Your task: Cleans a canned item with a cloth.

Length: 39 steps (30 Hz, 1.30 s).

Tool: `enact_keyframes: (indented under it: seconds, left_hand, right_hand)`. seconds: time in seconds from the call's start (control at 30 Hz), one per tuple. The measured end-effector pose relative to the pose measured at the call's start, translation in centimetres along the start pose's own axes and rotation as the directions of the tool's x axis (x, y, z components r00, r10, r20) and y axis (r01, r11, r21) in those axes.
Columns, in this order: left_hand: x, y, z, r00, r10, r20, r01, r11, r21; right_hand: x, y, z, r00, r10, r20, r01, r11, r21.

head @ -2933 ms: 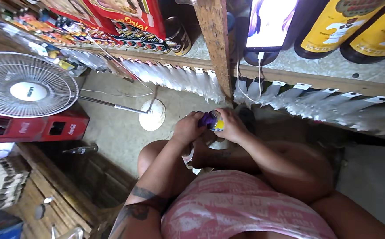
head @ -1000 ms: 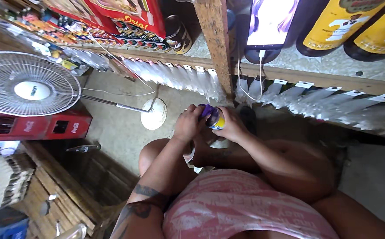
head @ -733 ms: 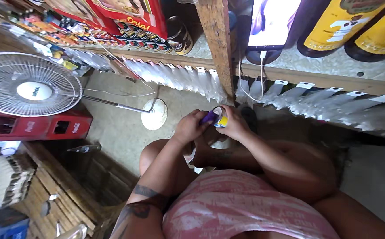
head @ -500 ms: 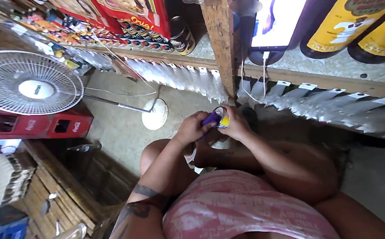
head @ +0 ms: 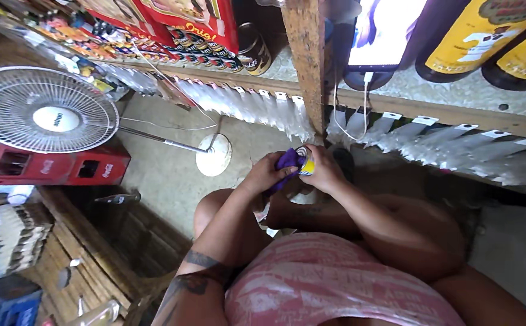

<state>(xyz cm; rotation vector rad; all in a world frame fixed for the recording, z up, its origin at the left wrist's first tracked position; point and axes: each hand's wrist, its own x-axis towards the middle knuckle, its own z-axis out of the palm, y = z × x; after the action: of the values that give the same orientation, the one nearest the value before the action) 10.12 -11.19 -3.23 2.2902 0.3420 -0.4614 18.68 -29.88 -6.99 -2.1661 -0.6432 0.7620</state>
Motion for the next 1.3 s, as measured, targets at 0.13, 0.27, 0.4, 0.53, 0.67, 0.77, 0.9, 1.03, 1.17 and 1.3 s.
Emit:
enact_keyframes:
  seconds: [0.13, 0.27, 0.4, 0.53, 0.67, 0.77, 0.9, 1.03, 1.17, 1.3]
  left_hand:
    - [-0.1, 0.3, 0.1, 0.996, 0.067, -0.052, -0.064, 0.996, 0.059]
    - [-0.2, -0.2, 0.5, 0.967, 0.217, -0.131, -0.206, 0.974, 0.096]
    - [-0.1, -0.1, 1.2, 0.928, 0.3, -0.222, -0.266, 0.949, 0.17]
    - [0.0, 0.2, 1.2, 0.883, 0.354, -0.307, -0.257, 0.914, 0.315]
    - [0.1, 0.4, 0.6, 0.895, 0.328, -0.302, -0.185, 0.889, 0.419]
    - [0.2, 0.5, 0.2, 0.943, 0.233, -0.24, -0.11, 0.894, 0.435]
    - [0.0, 0.5, -0.1, 0.972, 0.174, -0.156, -0.105, 0.921, 0.376]
    - [-0.3, 0.4, -0.6, 0.984, 0.167, -0.061, -0.149, 0.962, 0.23]
    - [-0.3, 0.0, -0.2, 0.967, 0.248, -0.057, -0.238, 0.96, 0.147]
    - [-0.3, -0.4, 0.4, 0.953, 0.289, -0.087, -0.279, 0.954, 0.11]
  right_hand:
    - [0.1, 0.2, 0.1, 1.0, 0.0, -0.001, 0.0, 1.0, -0.002]
    - [0.2, 0.3, 0.2, 0.999, 0.005, 0.033, -0.005, 1.0, -0.01]
    - [-0.1, -0.2, 0.2, 0.992, -0.003, 0.129, 0.007, 1.0, -0.03]
    - [-0.5, -0.6, 0.4, 0.988, -0.056, 0.141, 0.055, 0.998, 0.009]
    - [-0.6, -0.4, 0.3, 0.994, -0.094, 0.059, 0.091, 0.995, 0.042]
    - [-0.5, 0.0, 0.3, 0.996, -0.093, -0.011, 0.094, 0.994, 0.057]
    - [-0.2, 0.2, 0.4, 0.998, -0.053, -0.044, 0.055, 0.998, 0.04]
    - [-0.1, 0.3, 0.2, 0.999, -0.025, -0.047, 0.026, 0.999, 0.038]
    - [0.1, 0.5, 0.3, 0.999, -0.02, -0.043, 0.021, 0.999, 0.044]
    - [0.1, 0.5, 0.6, 1.0, -0.015, 0.0, 0.015, 1.0, 0.021]
